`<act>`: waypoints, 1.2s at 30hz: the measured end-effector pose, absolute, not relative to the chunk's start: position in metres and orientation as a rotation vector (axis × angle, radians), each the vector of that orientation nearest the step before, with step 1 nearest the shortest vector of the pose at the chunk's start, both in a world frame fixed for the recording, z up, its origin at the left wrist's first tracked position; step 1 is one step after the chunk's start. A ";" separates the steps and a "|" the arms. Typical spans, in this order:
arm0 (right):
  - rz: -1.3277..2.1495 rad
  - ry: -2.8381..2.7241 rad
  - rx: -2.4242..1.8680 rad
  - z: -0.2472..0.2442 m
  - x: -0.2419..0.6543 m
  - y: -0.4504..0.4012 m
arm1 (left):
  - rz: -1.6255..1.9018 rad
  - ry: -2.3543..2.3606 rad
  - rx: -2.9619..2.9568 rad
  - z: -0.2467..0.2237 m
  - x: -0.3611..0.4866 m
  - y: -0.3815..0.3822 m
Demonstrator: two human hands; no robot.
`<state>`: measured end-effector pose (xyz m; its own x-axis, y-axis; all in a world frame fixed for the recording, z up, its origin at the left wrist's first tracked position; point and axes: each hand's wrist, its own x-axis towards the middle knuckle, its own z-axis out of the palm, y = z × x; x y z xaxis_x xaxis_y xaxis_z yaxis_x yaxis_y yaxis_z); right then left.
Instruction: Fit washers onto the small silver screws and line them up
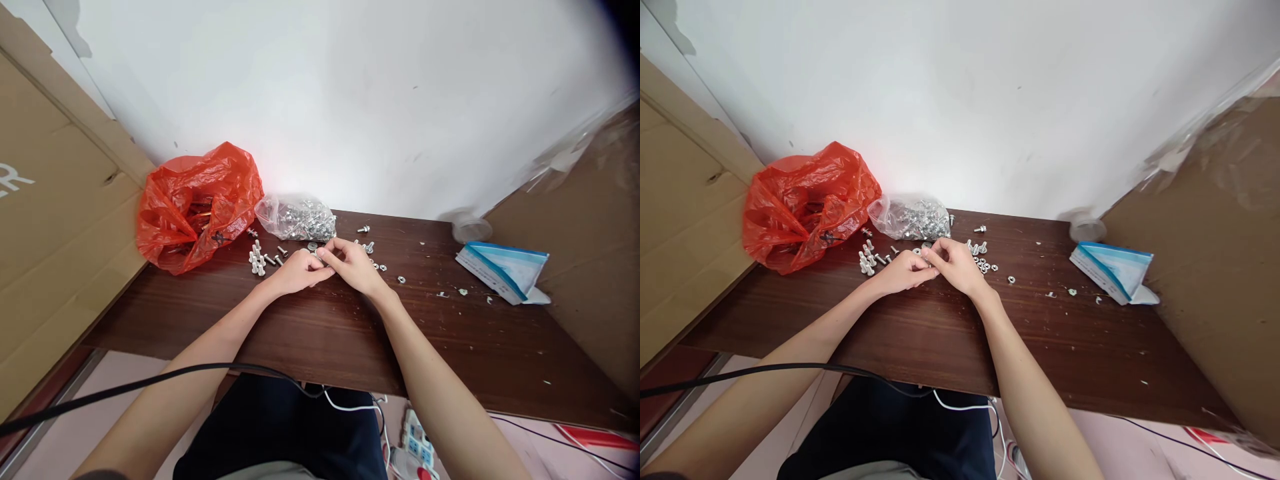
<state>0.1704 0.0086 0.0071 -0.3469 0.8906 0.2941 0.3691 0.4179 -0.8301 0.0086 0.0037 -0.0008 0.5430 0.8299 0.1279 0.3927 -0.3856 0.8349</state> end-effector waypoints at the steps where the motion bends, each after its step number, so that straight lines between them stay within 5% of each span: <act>1: 0.847 -1.921 -1.081 0.007 0.170 0.009 | 0.701 0.995 1.989 -0.001 0.009 0.004; 36: 1.240 -1.696 -0.725 0.013 0.169 0.005 | 0.700 0.994 1.967 0.002 0.009 0.003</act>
